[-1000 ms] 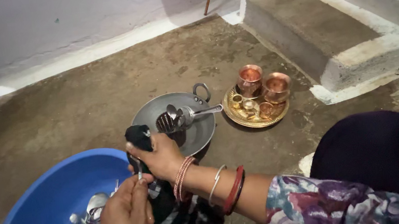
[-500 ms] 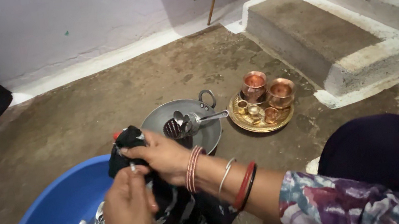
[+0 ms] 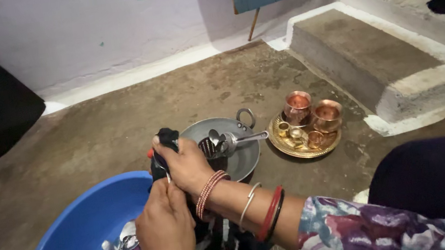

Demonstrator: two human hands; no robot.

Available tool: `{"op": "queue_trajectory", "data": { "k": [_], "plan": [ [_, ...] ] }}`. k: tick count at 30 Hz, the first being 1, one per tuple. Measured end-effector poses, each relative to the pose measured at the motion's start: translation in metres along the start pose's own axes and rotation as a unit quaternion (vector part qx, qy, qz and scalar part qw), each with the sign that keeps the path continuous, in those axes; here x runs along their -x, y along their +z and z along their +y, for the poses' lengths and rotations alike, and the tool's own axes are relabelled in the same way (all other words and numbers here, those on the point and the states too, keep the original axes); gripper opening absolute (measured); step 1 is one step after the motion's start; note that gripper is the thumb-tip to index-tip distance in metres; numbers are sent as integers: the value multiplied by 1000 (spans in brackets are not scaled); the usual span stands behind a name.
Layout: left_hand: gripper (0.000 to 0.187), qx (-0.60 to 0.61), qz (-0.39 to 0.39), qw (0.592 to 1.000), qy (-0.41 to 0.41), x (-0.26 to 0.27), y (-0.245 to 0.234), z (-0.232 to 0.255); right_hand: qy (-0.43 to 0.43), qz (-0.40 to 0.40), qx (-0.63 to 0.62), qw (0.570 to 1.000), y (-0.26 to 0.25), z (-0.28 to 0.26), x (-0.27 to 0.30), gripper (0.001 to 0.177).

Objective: The person wipes various spoons and forks with a black cloth, picking them up from a blue plastic basin and then placing them into a metal pan.

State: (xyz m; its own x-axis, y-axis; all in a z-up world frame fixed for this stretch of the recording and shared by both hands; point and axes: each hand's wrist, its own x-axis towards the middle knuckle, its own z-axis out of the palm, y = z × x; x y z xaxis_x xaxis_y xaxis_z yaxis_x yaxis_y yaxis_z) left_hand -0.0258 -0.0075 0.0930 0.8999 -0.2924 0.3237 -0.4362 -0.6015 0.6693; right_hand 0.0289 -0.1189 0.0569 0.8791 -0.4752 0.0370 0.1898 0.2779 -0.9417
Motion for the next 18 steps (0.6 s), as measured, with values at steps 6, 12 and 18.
{"op": "queue_trajectory", "data": {
  "k": [6, 12, 18],
  "plan": [
    [34, 54, -29, 994, -85, -9, -15, 7, 45, -142, -90, 985, 2, -20, 0, 28],
    [26, -16, 46, 999, 17, -6, -8, 9, -70, 0, 175, 982, -1, -40, 10, 23],
    [27, -73, 62, 995, 36, -5, 3, 5, -68, 105, 237, 963, -2, -19, -6, 34]
  ]
}}
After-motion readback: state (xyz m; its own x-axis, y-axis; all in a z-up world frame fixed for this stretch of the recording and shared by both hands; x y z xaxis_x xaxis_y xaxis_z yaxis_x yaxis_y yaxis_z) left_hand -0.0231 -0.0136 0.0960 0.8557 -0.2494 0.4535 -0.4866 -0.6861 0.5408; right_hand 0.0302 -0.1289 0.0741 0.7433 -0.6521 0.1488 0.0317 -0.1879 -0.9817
